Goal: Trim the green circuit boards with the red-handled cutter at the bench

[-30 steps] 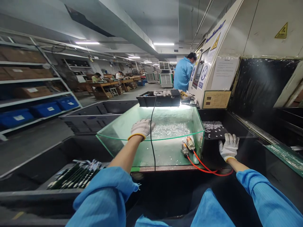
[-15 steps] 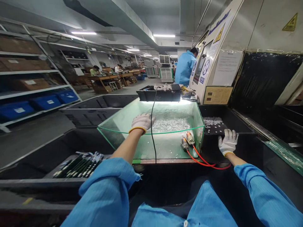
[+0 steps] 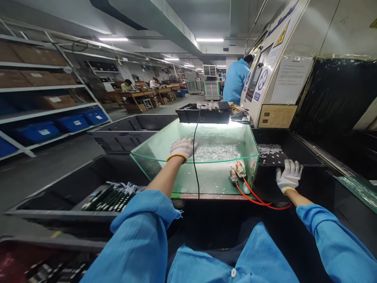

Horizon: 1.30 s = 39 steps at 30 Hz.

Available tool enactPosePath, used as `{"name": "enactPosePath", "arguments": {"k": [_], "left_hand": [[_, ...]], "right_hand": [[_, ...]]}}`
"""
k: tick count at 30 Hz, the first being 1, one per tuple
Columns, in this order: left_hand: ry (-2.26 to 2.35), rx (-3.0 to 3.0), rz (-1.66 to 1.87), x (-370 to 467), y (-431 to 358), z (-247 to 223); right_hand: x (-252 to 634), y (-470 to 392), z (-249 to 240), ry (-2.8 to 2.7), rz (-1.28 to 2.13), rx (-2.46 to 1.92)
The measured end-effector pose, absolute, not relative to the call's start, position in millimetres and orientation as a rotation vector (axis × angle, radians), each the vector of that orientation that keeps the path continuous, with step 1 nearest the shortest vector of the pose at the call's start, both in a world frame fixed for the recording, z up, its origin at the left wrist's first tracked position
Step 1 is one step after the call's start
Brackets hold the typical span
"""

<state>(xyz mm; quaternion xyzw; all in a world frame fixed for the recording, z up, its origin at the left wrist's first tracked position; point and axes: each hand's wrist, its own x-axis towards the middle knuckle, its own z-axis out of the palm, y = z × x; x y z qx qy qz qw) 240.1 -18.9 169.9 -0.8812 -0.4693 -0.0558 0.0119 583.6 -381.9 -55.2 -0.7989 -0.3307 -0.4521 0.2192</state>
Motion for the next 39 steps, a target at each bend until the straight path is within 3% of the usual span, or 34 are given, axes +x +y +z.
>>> {"name": "enactPosePath", "arguments": {"k": [39], "left_hand": [[-1.442, -2.766, -0.172, 240.3, -17.9, 171.2]], "right_hand": [[582.2, -382.2, -55.2, -0.907, -1.209, -2.250]]}}
